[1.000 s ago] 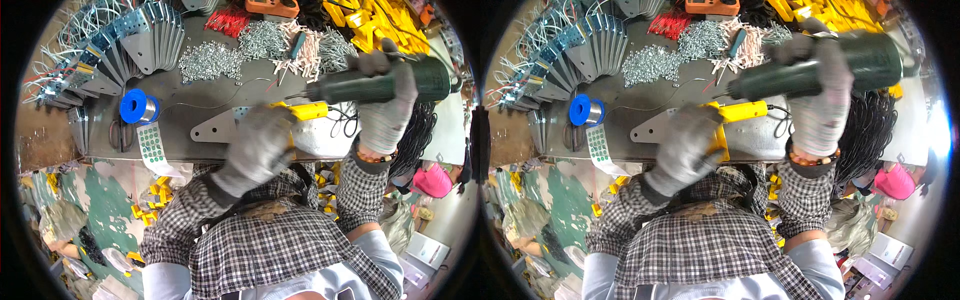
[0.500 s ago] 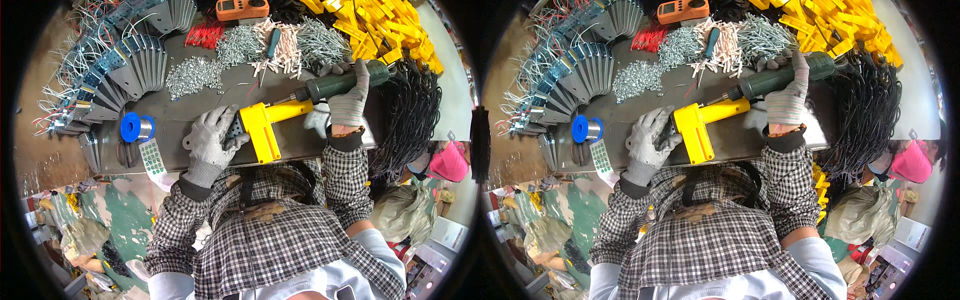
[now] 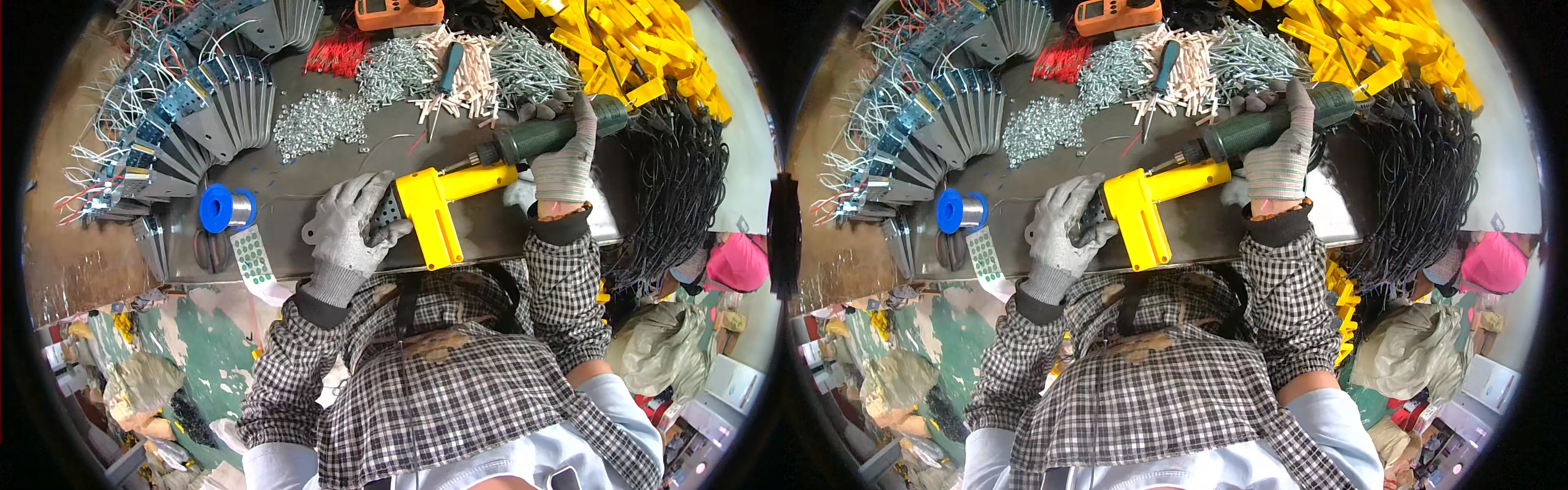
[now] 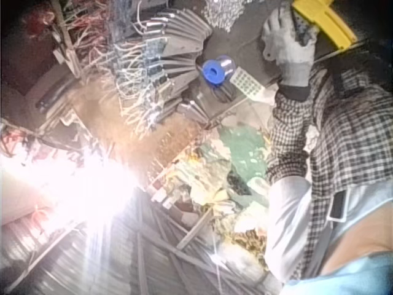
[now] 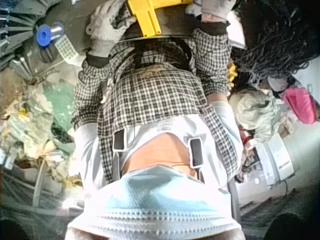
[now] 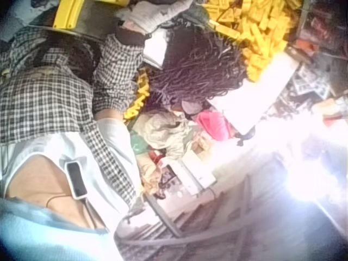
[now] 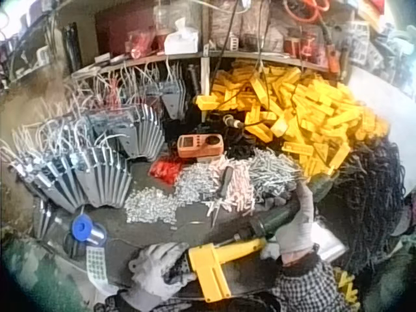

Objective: Assembling electronic components by soldering wires and screwing them into a yellow plastic housing.

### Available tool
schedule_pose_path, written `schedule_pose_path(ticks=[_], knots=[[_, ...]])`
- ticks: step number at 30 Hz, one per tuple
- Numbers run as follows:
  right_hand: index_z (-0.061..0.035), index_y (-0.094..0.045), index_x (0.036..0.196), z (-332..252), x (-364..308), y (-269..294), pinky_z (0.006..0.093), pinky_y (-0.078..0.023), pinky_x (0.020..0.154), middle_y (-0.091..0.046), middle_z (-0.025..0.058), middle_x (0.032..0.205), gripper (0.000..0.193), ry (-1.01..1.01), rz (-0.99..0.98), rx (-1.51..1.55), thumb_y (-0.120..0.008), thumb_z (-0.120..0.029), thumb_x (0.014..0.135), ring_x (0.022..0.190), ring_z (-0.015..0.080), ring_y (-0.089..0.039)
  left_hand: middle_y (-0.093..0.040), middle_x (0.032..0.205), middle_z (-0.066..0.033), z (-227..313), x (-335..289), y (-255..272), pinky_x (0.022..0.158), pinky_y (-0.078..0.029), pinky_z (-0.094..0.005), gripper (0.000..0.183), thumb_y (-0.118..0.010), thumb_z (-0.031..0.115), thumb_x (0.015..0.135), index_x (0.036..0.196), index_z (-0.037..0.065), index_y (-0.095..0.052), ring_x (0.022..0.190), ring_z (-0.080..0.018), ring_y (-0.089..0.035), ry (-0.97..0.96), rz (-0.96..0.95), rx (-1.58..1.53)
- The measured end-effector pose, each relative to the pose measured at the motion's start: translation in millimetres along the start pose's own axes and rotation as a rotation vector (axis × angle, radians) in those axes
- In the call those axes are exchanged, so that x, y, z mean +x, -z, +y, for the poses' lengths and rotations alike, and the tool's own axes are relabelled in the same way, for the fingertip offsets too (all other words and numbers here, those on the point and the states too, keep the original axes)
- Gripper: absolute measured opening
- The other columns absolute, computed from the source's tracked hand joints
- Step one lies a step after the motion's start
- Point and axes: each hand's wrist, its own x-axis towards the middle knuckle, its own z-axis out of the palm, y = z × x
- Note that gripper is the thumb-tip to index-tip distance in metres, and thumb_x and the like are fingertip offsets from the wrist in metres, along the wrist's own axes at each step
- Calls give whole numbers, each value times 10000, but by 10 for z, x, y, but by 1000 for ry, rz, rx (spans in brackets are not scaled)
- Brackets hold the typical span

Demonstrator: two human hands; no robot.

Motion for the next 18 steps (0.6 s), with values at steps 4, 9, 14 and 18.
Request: schedule_pose_path(ticks=[4, 9, 14, 18], knots=[[-55, -549, 877, -11, 104, 95, 403, -490, 785, -518, 4, 738, 218, -3, 16, 1, -627, -250, 935, 651, 154, -513, -602, 1220, -96, 36, 42, 63, 1001, -426, -423, 617, -740, 427, 753, 1264, 109, -605, 1144, -297, -553, 8, -5, -50], [-99, -519, 847, 62, 184, 168, 381, -521, 818, -523, -7, 749, 202, -34, 2, -8, -646, -238, 920, 656, 135, -526, -618, 1203, -110, 36, 113, 121, 1024, -416, -420, 631, -800, 392, 711, 1217, 65, -614, 1165, -297, -555, 91, -109, -178], [-103, -513, 867, 118, 158, 234, 376, -519, 819, -532, 5, 785, 210, -48, -55, 3, -647, -256, 921, 660, 134, -524, -624, 1194, -106, 33, 112, 130, 1019, -421, -414, 617, -808, 385, 703, 1196, 67, -618, 1161, -291, -560, 123, -104, -263], [-107, -531, 889, 48, 32, 149, 369, -524, 780, -520, -1, 768, 196, -2, -34, -3, -641, -266, 925, 662, 128, -520, -629, 1186, -102, 36, 122, 116, 1021, -420, -421, 622, -804, 401, 703, 1204, 86, -613, 1149, -301, -568, 119, -127, -198]])
